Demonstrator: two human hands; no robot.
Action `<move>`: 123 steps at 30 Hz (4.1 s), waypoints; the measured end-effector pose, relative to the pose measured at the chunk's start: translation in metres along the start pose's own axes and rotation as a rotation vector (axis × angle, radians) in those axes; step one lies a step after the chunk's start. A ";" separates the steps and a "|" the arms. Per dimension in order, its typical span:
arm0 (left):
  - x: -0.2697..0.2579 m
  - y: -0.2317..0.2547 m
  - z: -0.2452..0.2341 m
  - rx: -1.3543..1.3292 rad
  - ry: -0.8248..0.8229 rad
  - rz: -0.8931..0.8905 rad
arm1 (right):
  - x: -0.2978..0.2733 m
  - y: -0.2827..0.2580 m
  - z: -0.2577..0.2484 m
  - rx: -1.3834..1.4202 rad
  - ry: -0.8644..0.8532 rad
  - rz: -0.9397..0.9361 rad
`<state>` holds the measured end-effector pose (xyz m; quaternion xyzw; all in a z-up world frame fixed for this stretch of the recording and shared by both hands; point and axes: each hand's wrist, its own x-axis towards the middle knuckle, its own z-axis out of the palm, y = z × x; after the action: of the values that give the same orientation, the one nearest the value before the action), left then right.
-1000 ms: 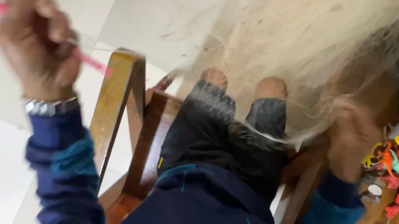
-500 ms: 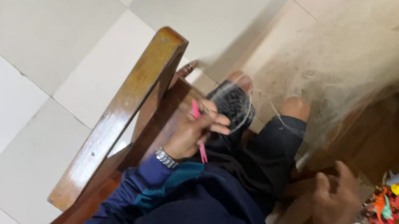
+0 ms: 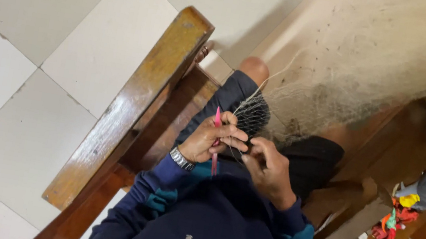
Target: Repairing a fishing net by tying knots with a needle and cutting excess twine with scissors.
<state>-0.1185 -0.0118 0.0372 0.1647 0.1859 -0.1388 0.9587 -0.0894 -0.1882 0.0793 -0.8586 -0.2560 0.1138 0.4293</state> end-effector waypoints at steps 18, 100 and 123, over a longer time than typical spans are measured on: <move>0.068 0.016 -0.003 -0.039 0.009 0.197 | -0.036 0.014 -0.054 -0.123 0.047 0.227; 0.023 0.019 -0.083 0.092 0.323 0.357 | -0.148 0.073 -0.032 -0.119 0.705 0.334; 0.033 -0.005 -0.143 0.333 0.531 0.029 | -0.156 0.099 -0.023 -0.026 0.441 0.709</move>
<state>-0.1348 0.0294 -0.1023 0.3526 0.4020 -0.1057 0.8384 -0.1776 -0.3378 0.0105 -0.9027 0.1522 0.0647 0.3973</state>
